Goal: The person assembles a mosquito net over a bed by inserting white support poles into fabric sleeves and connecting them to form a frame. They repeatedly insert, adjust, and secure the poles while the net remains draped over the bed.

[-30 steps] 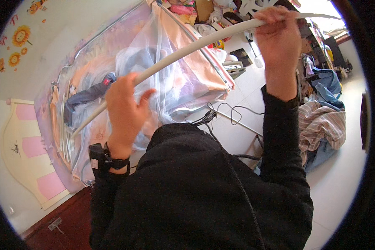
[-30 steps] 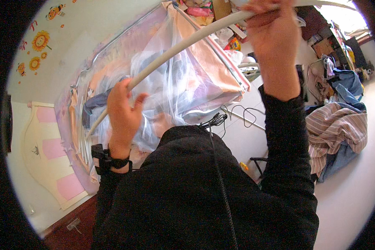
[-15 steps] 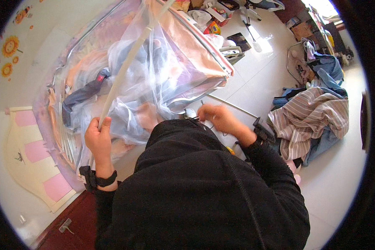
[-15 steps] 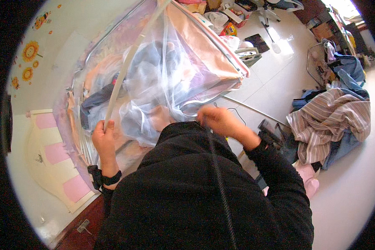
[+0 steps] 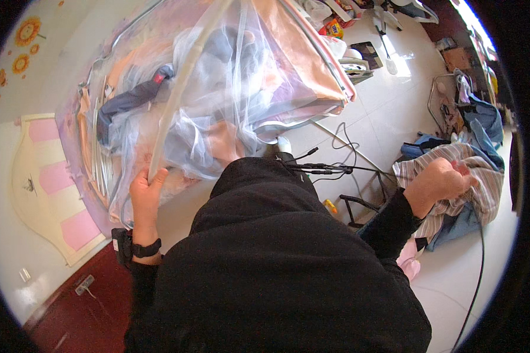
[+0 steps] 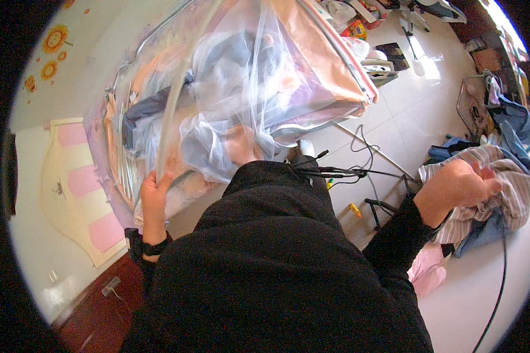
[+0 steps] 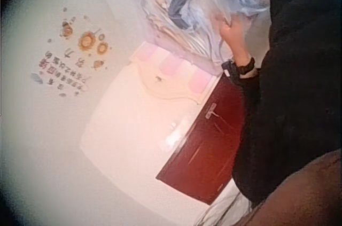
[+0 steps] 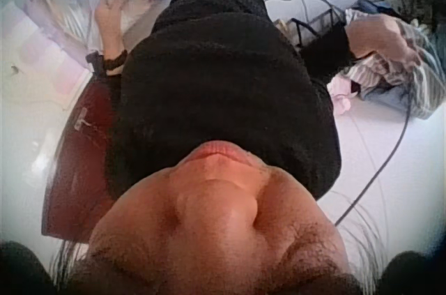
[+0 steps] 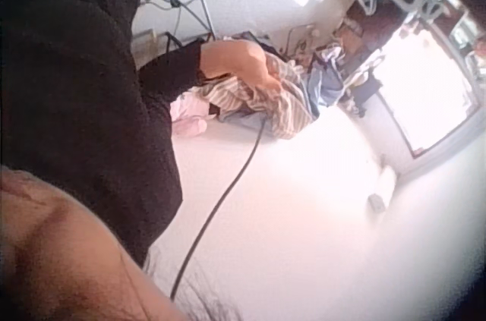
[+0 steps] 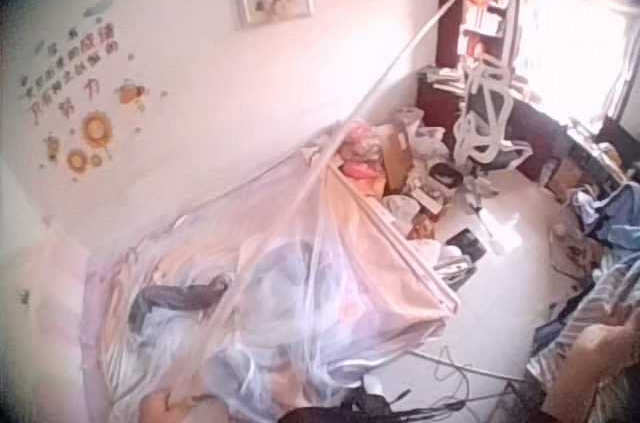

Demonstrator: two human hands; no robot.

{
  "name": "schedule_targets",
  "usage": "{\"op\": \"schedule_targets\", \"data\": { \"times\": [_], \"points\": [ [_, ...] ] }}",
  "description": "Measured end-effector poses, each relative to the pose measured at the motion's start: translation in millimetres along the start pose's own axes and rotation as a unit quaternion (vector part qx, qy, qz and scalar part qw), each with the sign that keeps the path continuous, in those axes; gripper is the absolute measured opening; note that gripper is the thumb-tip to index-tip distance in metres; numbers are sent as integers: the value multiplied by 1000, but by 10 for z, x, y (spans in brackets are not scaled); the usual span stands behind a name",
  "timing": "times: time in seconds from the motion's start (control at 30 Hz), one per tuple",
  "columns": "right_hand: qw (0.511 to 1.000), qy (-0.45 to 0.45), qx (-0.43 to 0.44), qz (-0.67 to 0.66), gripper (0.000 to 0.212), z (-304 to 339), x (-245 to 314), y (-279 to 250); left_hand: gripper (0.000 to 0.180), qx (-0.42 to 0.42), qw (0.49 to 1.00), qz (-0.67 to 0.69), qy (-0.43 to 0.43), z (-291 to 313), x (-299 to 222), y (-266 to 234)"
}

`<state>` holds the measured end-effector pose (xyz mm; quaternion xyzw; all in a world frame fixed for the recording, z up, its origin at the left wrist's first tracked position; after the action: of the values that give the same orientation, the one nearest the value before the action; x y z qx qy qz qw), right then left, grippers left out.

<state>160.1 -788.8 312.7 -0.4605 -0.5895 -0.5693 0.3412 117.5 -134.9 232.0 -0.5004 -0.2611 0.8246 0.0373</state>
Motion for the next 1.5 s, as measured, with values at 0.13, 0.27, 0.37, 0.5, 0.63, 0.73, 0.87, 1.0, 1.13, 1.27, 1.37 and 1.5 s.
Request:
{"op": "schedule_targets", "data": {
  "times": [0.13,0.27,0.37,0.5,0.63,0.73,0.87,1.0,1.13,1.27,1.37,1.5],
  "points": [
    [950,-289,123,-1,20,410,507,495,28,26,987,-144,-72,335,710,150],
    [874,-265,393,-113,18,947,476,1447,28,78,960,-241,-116,687,1495,322],
    [775,-160,598,-126,19,1526,132,2177,26,92,967,-219,-93,1036,1920,383],
    [602,-75,794,34,21,2382,-1081,2316,22,140,946,-210,-205,1559,2375,378],
    [75,-80,921,373,19,2823,-2774,722,19,122,965,-122,-197,1869,2337,434],
    [-23,-83,944,319,21,2971,-3076,-281,16,96,974,-105,-177,1981,2130,487],
    [-50,129,931,338,38,3417,-2827,-1118,13,67,973,-87,-202,2142,1852,460],
    [-66,195,924,323,59,3753,-2499,-1325,16,72,955,27,-286,2239,1790,514],
    [-73,356,844,395,69,3777,-2577,-1449,23,54,950,51,-302,2128,1668,619],
    [-127,418,776,455,81,3832,-2740,-1715,26,80,948,72,-299,1663,1530,872],
    [-147,307,847,408,82,3906,-2760,-1628,25,100,935,37,-340,1510,1473,884],
    [-120,393,820,398,61,3929,-2501,-1311,23,107,953,18,-281,1431,1312,833]
  ]
}}
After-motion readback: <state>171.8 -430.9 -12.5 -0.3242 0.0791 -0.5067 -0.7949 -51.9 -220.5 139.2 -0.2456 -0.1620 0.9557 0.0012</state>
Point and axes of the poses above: each hand's wrist, its own z-axis away from the middle knuckle, its own y-axis out of the palm, x = y × z, the point moved 6 cm from there along -z, towards the middle knuckle, and after that the axes turned 3 degrees about -z, right-handed, at the moved point
